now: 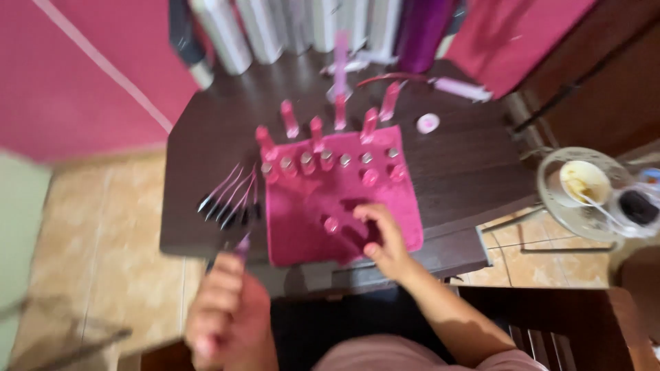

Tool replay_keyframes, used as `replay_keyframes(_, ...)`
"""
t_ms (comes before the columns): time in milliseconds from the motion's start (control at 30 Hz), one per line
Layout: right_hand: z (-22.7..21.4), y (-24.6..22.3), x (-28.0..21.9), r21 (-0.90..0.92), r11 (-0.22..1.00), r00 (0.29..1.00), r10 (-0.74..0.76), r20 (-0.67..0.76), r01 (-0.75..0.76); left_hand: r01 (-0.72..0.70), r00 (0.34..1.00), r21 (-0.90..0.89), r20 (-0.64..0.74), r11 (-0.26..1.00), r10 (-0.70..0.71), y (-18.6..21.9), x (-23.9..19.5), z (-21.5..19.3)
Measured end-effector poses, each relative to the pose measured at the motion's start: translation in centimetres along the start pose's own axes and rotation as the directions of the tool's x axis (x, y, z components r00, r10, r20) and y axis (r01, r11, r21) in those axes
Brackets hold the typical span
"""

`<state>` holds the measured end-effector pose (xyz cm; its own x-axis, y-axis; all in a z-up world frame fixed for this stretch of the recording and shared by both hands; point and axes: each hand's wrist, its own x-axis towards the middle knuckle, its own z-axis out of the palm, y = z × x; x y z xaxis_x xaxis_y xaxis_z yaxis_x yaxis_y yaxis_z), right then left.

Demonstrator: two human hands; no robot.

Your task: Filling small perfume sample vials with pink liquid using a plastic syringe

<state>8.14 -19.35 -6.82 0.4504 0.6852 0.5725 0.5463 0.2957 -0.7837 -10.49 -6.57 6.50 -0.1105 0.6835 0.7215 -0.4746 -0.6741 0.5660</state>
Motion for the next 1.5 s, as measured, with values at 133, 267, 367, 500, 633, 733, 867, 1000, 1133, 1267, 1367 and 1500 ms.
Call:
replay_keyframes(133,-0.8,0.2,0.8,-0.029,0.996,0.985,0.086,0.151,-0.082,0.267,0.963,-0.511,0.125,0.817,-0.237,-2.4,0.5,-1.5)
replay_keyframes(267,-0.7,-0.8,2.8,-0.200,0.980,0.963,0.072,0.259,-0.019,0.422,0.906,-0.553,0.248,0.718,-0.342,-5.5,-0.9,-1.2)
replay_keyframes(367,-0.7,-0.7,2.8,-0.207,0.978,0.970,0.055,0.235,-0.005,0.504,0.864,-0.499,0.302,0.705,-0.403,-6.9,-1.8,0.0)
replay_keyframes(500,-0.5,-0.8,2.7,-0.269,0.962,0.977,0.019,0.212,0.040,0.578,0.816,-0.500,0.377,0.645,-0.439,-8.2,-2.6,0.8)
replay_keyframes(633,-0.3,-0.4,2.6,-0.350,0.931,0.981,-0.034,0.193,0.101,0.625,0.778,-0.472,0.445,0.622,-0.444,-9.1,-3.2,1.3)
replay_keyframes(733,-0.1,-0.3,2.5,-0.361,0.928,0.981,-0.027,0.192,0.097,0.648,0.759,-0.471,0.462,0.599,-0.458,-9.4,-3.4,1.1)
replay_keyframes(867,0.0,-0.4,2.6,-0.379,0.921,0.980,-0.019,0.196,0.094,0.665,0.743,-0.458,0.487,0.590,-0.459,-9.5,-3.4,0.9)
replay_keyframes(1000,0.4,-0.2,2.5,-0.401,0.912,0.981,-0.007,0.192,0.085,0.660,0.748,-0.485,0.489,0.573,-0.449,-10.1,-4.1,0.6)
replay_keyframes(1133,0.7,-1.4,3.3,-0.416,0.908,0.976,0.043,0.212,0.050,0.712,0.685,-0.385,0.565,0.587,-0.461,-10.8,-5.0,1.1)
replay_keyframes(1267,1.8,-1.8,3.7,-0.393,0.919,0.978,0.067,0.199,0.017,0.713,0.658,-0.305,0.602,0.631,-0.452,-12.3,-6.2,1.6)
replay_keyframes(1367,2.0,-0.5,2.8,-0.379,0.925,0.982,0.077,0.173,-0.006,0.677,0.682,-0.261,0.575,0.688,-0.452,-11.3,-5.6,2.3)
replay_keyframes(1500,1.9,-1.1,3.3,-0.406,0.914,0.983,0.070,0.167,0.004,0.678,0.682,-0.249,0.565,0.692,-0.464,-10.4,-4.8,3.5)
